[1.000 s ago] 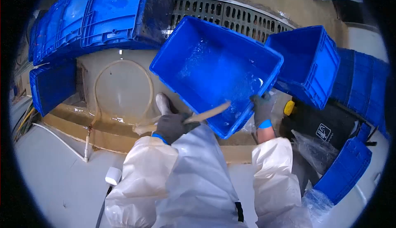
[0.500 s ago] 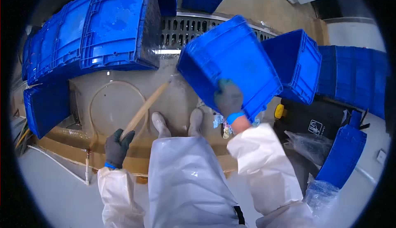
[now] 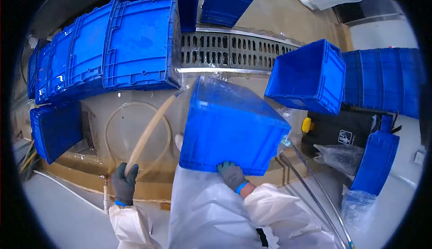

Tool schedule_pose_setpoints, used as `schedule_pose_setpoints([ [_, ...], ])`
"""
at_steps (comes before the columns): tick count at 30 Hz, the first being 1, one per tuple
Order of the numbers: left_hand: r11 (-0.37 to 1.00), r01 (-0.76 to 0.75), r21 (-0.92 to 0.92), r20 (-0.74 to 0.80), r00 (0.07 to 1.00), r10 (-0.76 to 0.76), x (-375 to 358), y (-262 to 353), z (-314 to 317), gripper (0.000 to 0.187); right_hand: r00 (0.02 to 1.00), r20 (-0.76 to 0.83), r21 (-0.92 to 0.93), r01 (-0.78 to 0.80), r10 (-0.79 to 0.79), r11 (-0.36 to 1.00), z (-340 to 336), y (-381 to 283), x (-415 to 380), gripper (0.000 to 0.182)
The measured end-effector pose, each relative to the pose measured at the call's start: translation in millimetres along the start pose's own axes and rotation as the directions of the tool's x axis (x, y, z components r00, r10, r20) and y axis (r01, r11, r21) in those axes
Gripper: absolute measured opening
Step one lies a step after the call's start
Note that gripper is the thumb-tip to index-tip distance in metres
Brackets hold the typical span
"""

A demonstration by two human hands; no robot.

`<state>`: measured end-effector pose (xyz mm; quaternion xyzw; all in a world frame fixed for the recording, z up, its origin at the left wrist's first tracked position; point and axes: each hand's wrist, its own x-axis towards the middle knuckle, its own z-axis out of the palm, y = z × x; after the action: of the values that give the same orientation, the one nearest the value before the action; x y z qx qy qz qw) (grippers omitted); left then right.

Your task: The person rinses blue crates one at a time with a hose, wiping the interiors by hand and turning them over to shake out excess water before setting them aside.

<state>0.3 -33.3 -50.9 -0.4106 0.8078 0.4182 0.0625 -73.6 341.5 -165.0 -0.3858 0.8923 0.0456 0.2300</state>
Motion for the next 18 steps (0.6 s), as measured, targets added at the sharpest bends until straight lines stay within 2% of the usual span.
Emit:
schedule_pose_setpoints([
  [2,1.000,-0.015,-0.023,-0.001,1.000,0.015,-2.5,-7.2,-6.0,0.022,0.999,0.029,0.043,0.038,-0.040,0.998,18.1,-14.6,-15.1,0.017],
  [4,0.997,0.039,-0.069,0.025,0.999,-0.037,-6.0,-3.2,-10.3,0.020,0.992,0.108,0.131,0.043,-0.057,0.990,29.7,-27.7,-26.4,0.018],
  [5,0.994,0.065,-0.090,0.043,0.997,-0.062,-8.4,0.4,-12.3,0.019,0.994,0.095,0.138,0.044,-0.057,0.989,36.4,-33.4,-30.6,0.018],
  [7,0.997,0.017,-0.072,0.066,0.998,-0.012,-13.6,3.7,-15.1,0.020,0.997,0.062,0.140,0.041,-0.050,0.989,44.0,-38.5,-33.9,0.019],
  [10,0.999,-0.020,-0.034,0.138,0.990,0.025,-19.0,38.3,-12.1,0.021,0.994,-0.004,0.051,0.113,-0.113,0.992,54.6,-37.0,-36.4,0.019],
  [11,1.000,-0.027,-0.014,0.164,0.986,0.029,-19.4,48.3,-9.3,0.021,0.997,0.015,0.060,0.074,-0.075,0.995,54.6,-35.1,-38.0,0.019],
  [14,0.985,-0.166,-0.038,0.095,0.981,0.169,-15.6,46.7,-0.2,0.023,0.999,0.047,0.100,-0.016,0.011,0.995,42.3,-29.0,-32.8,0.019],
  [18,0.989,-0.138,-0.059,0.033,0.990,0.140,-11.1,58.5,3.2,0.029,0.994,0.013,0.106,-0.105,0.104,0.989,10.5,5.4,-6.5,0.017],
])
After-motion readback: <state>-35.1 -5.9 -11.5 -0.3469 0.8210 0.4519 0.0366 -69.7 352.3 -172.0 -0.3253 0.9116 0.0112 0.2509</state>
